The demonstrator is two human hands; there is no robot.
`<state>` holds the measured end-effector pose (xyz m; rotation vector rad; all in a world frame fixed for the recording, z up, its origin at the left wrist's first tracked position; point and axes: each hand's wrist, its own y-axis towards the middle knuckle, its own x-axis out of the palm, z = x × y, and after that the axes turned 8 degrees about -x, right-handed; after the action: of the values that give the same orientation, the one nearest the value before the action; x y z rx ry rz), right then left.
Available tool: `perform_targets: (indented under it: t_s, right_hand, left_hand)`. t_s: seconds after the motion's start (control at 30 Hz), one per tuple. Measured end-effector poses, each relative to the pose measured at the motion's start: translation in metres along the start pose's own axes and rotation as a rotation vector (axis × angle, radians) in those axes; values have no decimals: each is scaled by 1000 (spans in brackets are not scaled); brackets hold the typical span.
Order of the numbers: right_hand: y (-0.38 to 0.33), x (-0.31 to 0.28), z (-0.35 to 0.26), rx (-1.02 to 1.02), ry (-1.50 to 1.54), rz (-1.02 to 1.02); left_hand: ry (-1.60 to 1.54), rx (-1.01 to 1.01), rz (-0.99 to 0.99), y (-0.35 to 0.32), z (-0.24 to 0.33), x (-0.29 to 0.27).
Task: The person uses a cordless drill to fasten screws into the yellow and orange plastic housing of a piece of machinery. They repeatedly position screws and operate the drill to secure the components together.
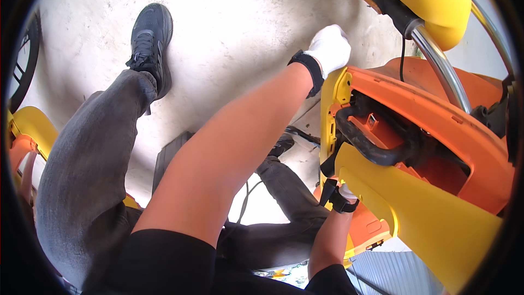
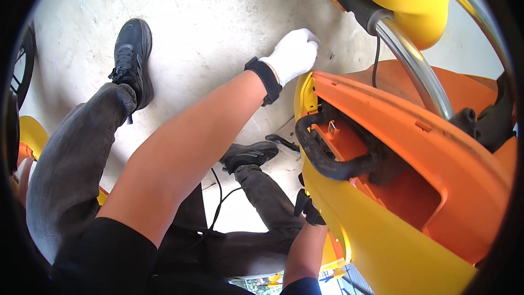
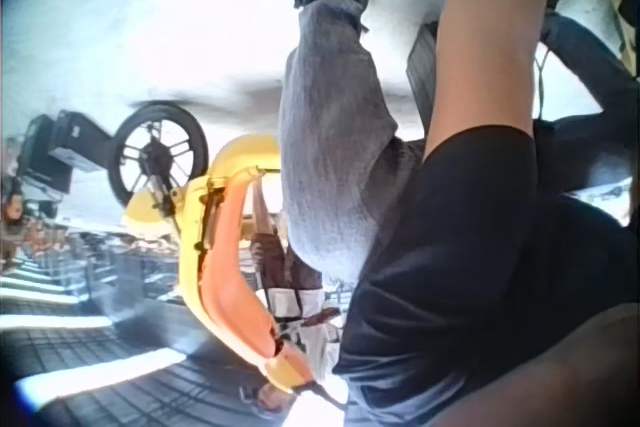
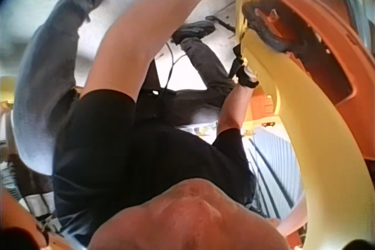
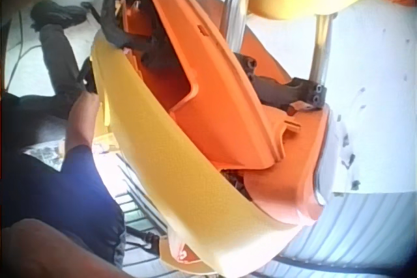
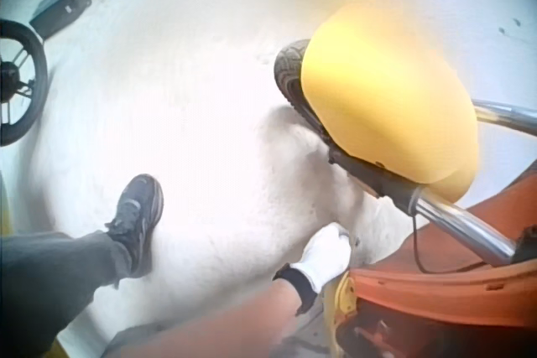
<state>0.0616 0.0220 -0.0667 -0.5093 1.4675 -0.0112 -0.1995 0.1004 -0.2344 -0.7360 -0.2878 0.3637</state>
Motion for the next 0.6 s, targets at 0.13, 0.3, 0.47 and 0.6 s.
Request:
perform_targets:
  t_s: [0.13, 0.3, 0.47, 0.6]
  right_hand:
    - [-8, 6, 3, -36, -163, -57]
    - [-12, 25, 10, -42, -218, -42]
    - [7, 57, 45, 66, 366, 57]
    - [26, 82, 77, 133, 488, 230]
  left_hand:
    - [170, 230, -19, 7, -35, -18]
    - [-110, -103, -122, -35, -23, -50]
    - [105, -101, -113, -95, 29, -84]
    - [136, 49, -179, -107, 45, -84]
